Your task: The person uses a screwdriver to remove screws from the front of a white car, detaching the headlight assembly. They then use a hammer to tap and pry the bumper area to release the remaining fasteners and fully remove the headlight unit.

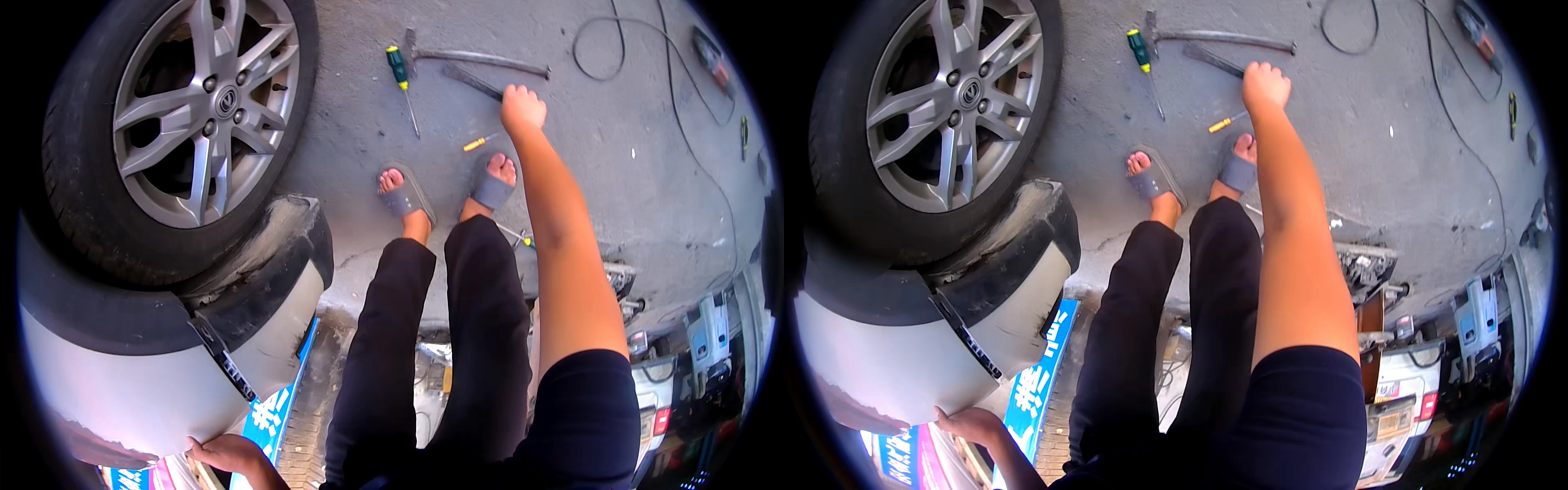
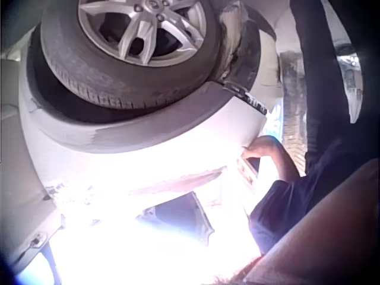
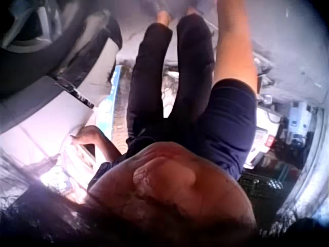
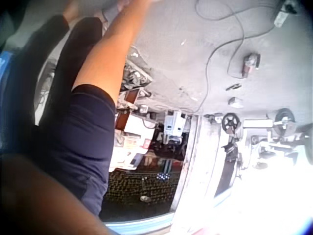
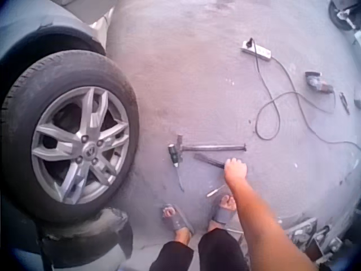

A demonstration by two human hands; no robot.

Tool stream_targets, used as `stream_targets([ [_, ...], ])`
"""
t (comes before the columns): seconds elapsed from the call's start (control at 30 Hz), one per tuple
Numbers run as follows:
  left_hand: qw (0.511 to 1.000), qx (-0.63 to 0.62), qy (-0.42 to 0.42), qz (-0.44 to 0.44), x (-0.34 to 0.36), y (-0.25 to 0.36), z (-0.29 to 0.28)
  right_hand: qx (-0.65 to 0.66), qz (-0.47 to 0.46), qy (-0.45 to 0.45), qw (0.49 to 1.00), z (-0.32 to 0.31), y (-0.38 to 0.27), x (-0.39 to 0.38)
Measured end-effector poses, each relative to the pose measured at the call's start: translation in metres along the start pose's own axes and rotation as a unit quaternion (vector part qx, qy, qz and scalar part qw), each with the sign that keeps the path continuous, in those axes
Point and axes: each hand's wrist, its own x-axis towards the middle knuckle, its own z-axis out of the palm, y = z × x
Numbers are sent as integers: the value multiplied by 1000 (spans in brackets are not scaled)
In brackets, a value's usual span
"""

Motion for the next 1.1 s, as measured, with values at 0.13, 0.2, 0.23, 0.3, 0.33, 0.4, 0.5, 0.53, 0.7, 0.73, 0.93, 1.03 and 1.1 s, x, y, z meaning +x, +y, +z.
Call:
stream_targets([
  [0.13, 1000, -16, -19, 10, -4, 1, 4, -6, -7, -26, 1000, 0, 0, -2],
  [0.2, 999, -39, -21, 23, -9, 7, 10, 59, 10, -82, 995, -2, -4, -10],
  [0.23, 999, -25, -24, 42, -14, 10, 13, 101, 26, -117, 988, -3, -10, -17],
  [0.3, 998, -55, -29, 15, -21, 17, 20, 185, 51, -192, 963, -8, -20, -35],
  [0.33, 998, -54, -11, -25, -23, 21, 23, 229, 34, -189, 954, -12, -30, -50],
  [0.4, 998, -32, -54, -21, -31, 28, 22, 438, 123, -265, 850, -33, -49, -89],
  [0.5, 989, 57, -121, -64, -35, 39, 8, 623, 189, -230, 724, -97, -86, -178],
  [0.53, 984, 27, -155, -79, -32, 41, 2, 647, 191, -175, 718, -125, -100, -218],
  [0.7, 921, -148, -358, -35, -7, 46, -39, 701, -4, -117, 703, -289, -163, -423],
  [0.73, 916, -176, -359, 30, -2, 48, -52, 640, -77, -96, 759, -318, -176, -456],
  [0.93, 734, -439, -513, -76, 22, 34, -104, 493, -404, -18, 770, -407, -263, -575],
  [1.03, 700, -508, -492, -98, 45, 3, -107, 406, -538, 26, 738, -426, -299, -587],
  [1.1, 737, -453, -500, -45, 70, -28, -108, 229, -643, 61, 729, -457, -304, -565],
])
